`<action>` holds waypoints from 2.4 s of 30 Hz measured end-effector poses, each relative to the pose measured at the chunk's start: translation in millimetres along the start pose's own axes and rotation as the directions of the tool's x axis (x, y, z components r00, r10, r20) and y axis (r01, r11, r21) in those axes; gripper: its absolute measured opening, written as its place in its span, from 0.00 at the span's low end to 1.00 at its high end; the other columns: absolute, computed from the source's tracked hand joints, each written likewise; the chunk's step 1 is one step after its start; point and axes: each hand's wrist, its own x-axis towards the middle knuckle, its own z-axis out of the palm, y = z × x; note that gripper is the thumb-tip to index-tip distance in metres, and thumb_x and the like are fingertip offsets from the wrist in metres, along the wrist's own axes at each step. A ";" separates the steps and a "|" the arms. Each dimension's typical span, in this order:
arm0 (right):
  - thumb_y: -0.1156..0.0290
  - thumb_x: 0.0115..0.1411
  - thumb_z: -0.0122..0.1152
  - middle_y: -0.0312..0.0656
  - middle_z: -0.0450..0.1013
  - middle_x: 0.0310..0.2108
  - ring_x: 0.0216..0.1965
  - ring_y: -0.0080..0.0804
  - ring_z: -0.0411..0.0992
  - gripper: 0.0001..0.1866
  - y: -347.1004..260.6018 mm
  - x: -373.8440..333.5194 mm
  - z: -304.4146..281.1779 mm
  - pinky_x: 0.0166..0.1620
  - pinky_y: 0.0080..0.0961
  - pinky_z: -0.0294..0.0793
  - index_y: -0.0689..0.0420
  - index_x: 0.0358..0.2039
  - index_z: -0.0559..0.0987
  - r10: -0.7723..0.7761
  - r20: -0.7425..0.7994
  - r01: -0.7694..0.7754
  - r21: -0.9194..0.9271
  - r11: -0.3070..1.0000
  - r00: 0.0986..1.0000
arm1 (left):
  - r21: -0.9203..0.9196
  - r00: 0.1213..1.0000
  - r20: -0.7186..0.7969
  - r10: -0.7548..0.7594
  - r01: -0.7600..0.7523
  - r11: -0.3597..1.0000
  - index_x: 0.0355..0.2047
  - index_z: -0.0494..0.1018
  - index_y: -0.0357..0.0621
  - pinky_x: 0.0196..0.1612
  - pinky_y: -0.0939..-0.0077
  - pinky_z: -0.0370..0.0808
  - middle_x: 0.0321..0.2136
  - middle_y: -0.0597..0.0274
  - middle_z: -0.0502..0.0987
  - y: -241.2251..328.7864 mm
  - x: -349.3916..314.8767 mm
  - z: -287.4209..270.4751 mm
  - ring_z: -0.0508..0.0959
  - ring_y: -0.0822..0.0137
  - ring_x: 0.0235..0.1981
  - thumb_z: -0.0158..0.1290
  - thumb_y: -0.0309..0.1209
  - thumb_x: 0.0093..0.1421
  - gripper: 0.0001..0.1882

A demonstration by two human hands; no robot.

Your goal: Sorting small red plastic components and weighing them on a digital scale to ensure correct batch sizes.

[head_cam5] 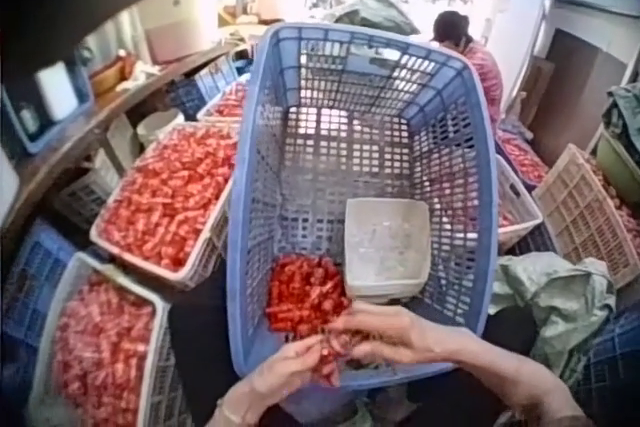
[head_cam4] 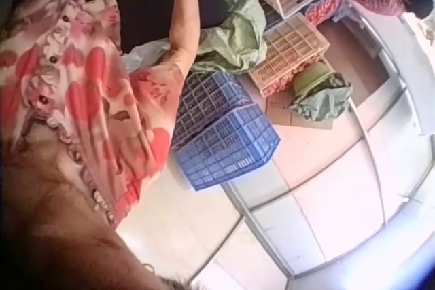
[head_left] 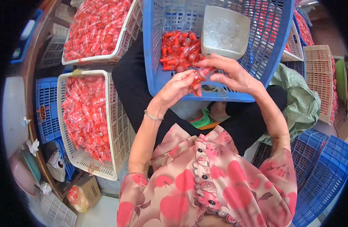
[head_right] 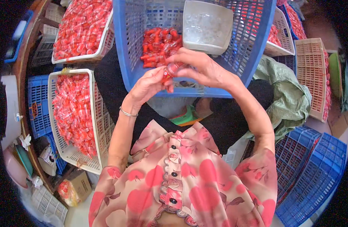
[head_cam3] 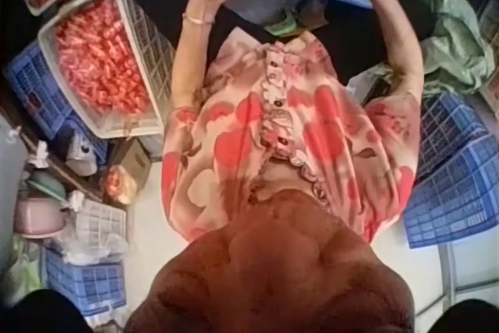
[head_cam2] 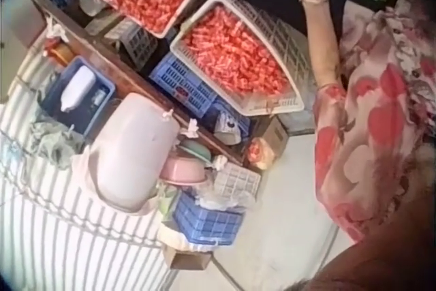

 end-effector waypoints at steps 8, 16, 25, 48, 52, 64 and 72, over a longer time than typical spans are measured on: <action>0.68 0.61 0.59 0.42 0.74 0.38 0.34 0.30 0.74 0.15 1.9 -5.8 31.4 0.38 0.25 0.73 0.62 0.47 0.76 0.484 0.050 -0.478 0.268 0.836 0.874 | 0.951 0.876 -0.017 0.482 -0.135 0.278 0.46 0.65 0.35 0.41 0.62 0.72 0.32 0.50 0.71 -13.0 -1.0 19.5 0.75 0.46 0.37 0.54 0.28 0.59 0.17; 0.63 0.58 0.65 0.44 0.76 0.40 0.34 0.32 0.73 0.21 46.0 25.5 46.4 0.38 0.28 0.74 0.61 0.48 0.75 0.204 -0.208 -0.180 0.129 0.975 0.956 | 0.976 0.754 -0.033 0.656 0.166 -0.142 0.49 0.67 0.35 0.46 0.56 0.70 0.42 0.44 0.72 23.8 -80.1 9.8 0.72 0.46 0.45 0.57 0.23 0.54 0.22; 0.64 0.54 0.61 0.52 0.74 0.42 0.44 0.53 0.74 0.15 247.9 45.2 -60.5 0.46 0.44 0.75 0.58 0.40 0.77 0.267 -0.657 -0.682 -0.526 0.507 0.705 | 0.753 0.292 -0.079 0.953 0.644 -0.135 0.49 0.71 0.34 0.55 0.59 0.68 0.48 0.47 0.74 61.4 -107.4 39.4 0.73 0.49 0.50 0.54 0.26 0.60 0.17; 0.70 0.53 0.63 0.49 0.74 0.37 0.40 0.46 0.74 0.19 277.6 23.9 -80.1 0.44 0.37 0.74 0.61 0.45 0.74 0.144 -0.658 -0.561 -0.484 0.672 0.740 | 0.893 0.621 -0.294 0.727 -0.093 0.440 0.38 0.69 0.39 0.35 0.64 0.73 0.32 0.57 0.73 35.3 197.4 -80.3 0.76 0.59 0.33 0.54 0.36 0.60 0.13; 0.69 0.58 0.60 0.43 0.75 0.36 0.37 0.34 0.75 0.16 214.8 31.0 -75.1 0.43 0.28 0.75 0.61 0.46 0.75 0.456 -0.573 -0.408 0.220 0.886 0.681 | 0.347 0.732 -0.551 0.401 -0.236 0.908 0.39 0.68 0.40 0.28 0.75 0.72 0.28 0.61 0.73 37.3 114.1 -48.9 0.76 0.68 0.27 0.47 0.44 0.67 0.17; 0.73 0.61 0.58 0.37 0.74 0.36 0.38 0.25 0.73 0.13 36.7 21.5 -14.9 0.43 0.23 0.73 0.63 0.45 0.76 0.082 -0.078 -0.074 0.101 0.992 0.994 | 0.378 0.993 -0.116 0.024 0.022 0.926 0.45 0.69 0.43 0.32 0.81 0.68 0.27 0.70 0.69 12.8 20.9 -13.7 0.71 0.75 0.28 0.47 0.47 0.67 0.20; 0.76 0.59 0.60 0.39 0.74 0.39 0.39 0.25 0.74 0.12 28.3 13.2 -11.6 0.42 0.23 0.73 0.64 0.44 0.76 0.036 0.121 -0.039 0.026 0.999 0.992 | 0.456 0.995 0.044 -0.089 0.059 0.888 0.43 0.70 0.42 0.31 0.81 0.67 0.28 0.70 0.68 21.6 3.9 -4.1 0.71 0.77 0.29 0.46 0.49 0.67 0.21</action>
